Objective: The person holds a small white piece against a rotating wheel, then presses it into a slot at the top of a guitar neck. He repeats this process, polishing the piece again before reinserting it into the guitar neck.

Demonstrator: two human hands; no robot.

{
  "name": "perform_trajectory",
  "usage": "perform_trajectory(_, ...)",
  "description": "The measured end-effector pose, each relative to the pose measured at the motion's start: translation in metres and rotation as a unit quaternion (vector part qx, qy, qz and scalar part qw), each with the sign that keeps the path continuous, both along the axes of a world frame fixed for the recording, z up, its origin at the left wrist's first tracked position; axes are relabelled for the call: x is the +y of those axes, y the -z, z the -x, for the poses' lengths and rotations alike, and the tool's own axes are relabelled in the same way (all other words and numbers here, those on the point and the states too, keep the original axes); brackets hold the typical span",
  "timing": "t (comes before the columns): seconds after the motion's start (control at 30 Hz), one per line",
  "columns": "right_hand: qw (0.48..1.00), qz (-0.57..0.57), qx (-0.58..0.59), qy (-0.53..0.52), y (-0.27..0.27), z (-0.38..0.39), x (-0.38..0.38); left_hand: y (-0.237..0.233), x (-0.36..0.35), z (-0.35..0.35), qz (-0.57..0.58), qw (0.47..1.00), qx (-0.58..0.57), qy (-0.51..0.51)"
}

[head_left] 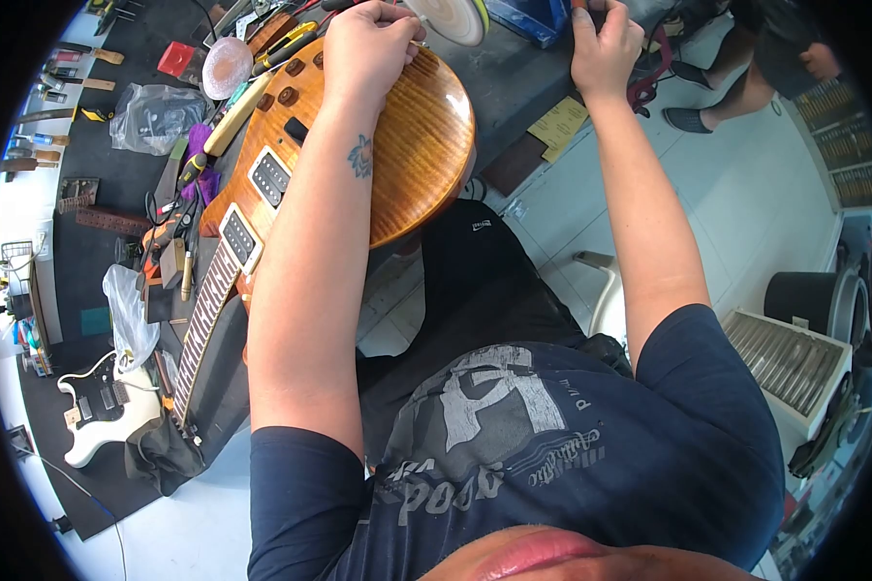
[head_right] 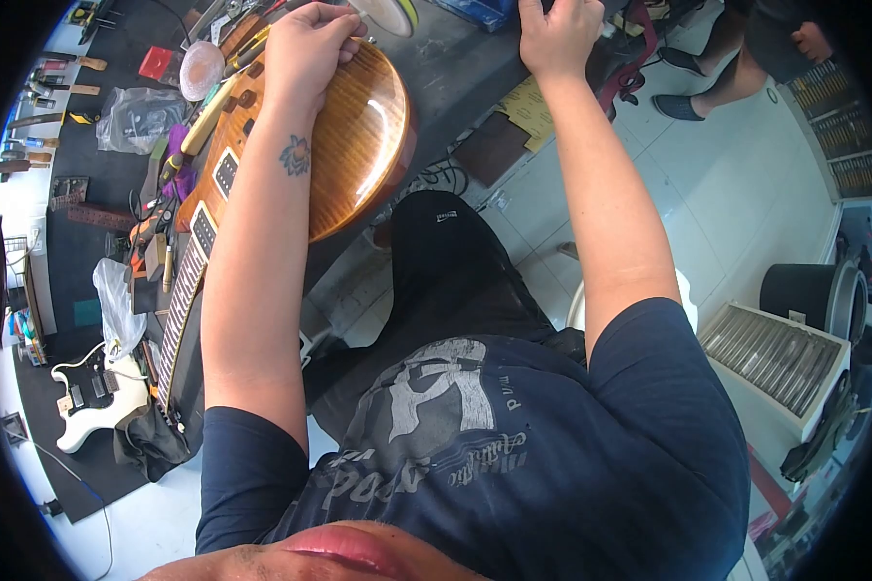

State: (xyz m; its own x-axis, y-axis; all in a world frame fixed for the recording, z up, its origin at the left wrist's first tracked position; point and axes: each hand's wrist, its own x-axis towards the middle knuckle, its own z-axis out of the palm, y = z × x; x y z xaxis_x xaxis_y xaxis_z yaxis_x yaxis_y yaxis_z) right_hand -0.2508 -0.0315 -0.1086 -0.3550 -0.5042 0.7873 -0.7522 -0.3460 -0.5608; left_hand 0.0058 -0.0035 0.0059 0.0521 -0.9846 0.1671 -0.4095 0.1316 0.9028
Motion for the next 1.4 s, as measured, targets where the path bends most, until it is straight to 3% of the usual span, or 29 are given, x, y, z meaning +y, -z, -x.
perform_trajectory(1.3, 1.0, 0.016, 0.008, -0.016, -0.0003, 0.0014, 0.0015, -0.0005, 0.0005, 0.0003, -0.004, 1.0, 0.022, -0.006)
perform_trajectory(1.4, 0.998, 0.026, 0.061, -0.005, 0.0016, 0.0043, -0.0008, -0.0002, -0.0003, -0.0003, -0.004, 1.0, 0.018, -0.01)
